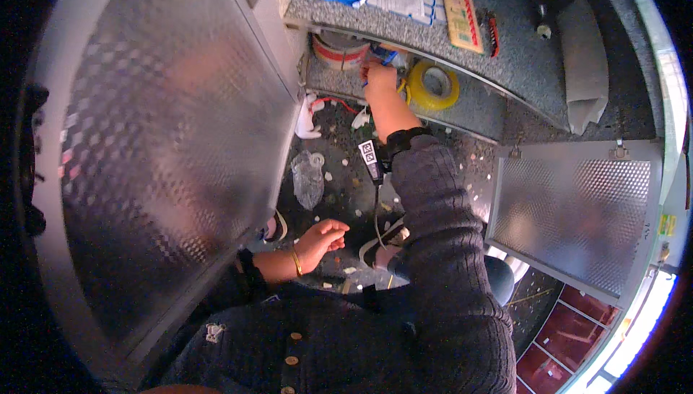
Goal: The person sits on the floor in front of an open cabinet and assembles a green spray bottle. They retrieve a small white paper, a yellow box, and a blue pen, then attach a red string to the bottle and screw on the white spray nozzle.
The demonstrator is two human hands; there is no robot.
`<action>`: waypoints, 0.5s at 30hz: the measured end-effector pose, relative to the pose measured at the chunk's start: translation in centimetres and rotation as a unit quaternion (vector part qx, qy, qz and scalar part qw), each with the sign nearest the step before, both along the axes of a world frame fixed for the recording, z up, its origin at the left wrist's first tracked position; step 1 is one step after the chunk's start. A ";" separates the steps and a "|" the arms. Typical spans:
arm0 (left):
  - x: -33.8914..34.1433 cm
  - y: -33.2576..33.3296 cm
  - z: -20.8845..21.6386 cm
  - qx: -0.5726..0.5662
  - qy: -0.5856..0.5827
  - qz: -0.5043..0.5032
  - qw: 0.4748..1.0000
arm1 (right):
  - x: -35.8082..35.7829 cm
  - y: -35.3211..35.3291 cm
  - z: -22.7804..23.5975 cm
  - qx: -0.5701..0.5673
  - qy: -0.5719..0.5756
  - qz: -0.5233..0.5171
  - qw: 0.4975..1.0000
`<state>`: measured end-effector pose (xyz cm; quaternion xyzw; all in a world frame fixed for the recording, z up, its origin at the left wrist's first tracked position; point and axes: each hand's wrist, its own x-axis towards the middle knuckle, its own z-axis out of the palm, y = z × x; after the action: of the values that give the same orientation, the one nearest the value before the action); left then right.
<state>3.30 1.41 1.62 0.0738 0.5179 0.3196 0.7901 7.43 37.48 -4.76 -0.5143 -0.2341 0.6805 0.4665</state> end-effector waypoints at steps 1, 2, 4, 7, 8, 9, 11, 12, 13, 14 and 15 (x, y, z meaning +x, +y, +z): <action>0.0 0.0 -0.1 0.013 -0.011 0.000 1.000 | 1.1 -0.8 -1.5 0.004 -0.064 -0.012 0.998; 0.0 -0.2 -0.3 0.024 -0.031 0.002 0.999 | 2.7 -1.7 -3.1 -0.002 -0.081 0.002 0.997; 0.0 -0.3 -0.6 0.002 -0.013 -0.011 1.000 | 7.2 -3.8 -6.6 -0.015 -0.119 0.028 0.992; 0.1 -0.6 -1.1 0.006 0.011 -0.005 1.000 | 14.1 -8.1 -12.2 -0.076 -0.492 0.128 0.858; 0.1 -0.7 -1.2 0.000 0.008 -0.010 1.000 | 15.6 -9.9 -14.2 -0.066 -0.572 0.136 0.806; 0.1 -0.8 -1.4 -0.001 0.007 -0.011 1.000 | 17.0 -11.9 -16.0 -0.076 -0.652 0.139 0.741; 0.1 -0.9 -1.7 0.000 0.002 -0.001 1.000 | 18.5 -15.5 -18.9 -0.104 -0.631 0.213 0.739; 0.0 -0.9 -1.9 -0.005 0.003 -0.008 1.000 | 19.1 -17.1 -19.7 -0.124 -0.621 0.251 0.732; 0.0 -0.9 -2.0 -0.010 0.003 -0.012 1.000 | 19.6 -18.5 -20.0 -0.143 -0.609 0.288 0.725; -0.1 -0.9 -2.2 -0.010 0.020 -0.029 0.999 | 19.5 -19.5 -20.1 -0.138 -0.618 0.267 0.727; -0.1 -0.9 -2.3 -0.019 0.001 -0.012 1.000 | 18.6 -20.5 -20.2 -0.131 -0.625 0.245 0.729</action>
<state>3.16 0.50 -0.67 0.0656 0.5233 0.2999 0.7949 26.05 17.03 -24.92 -0.8045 -0.4989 0.3197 -0.0405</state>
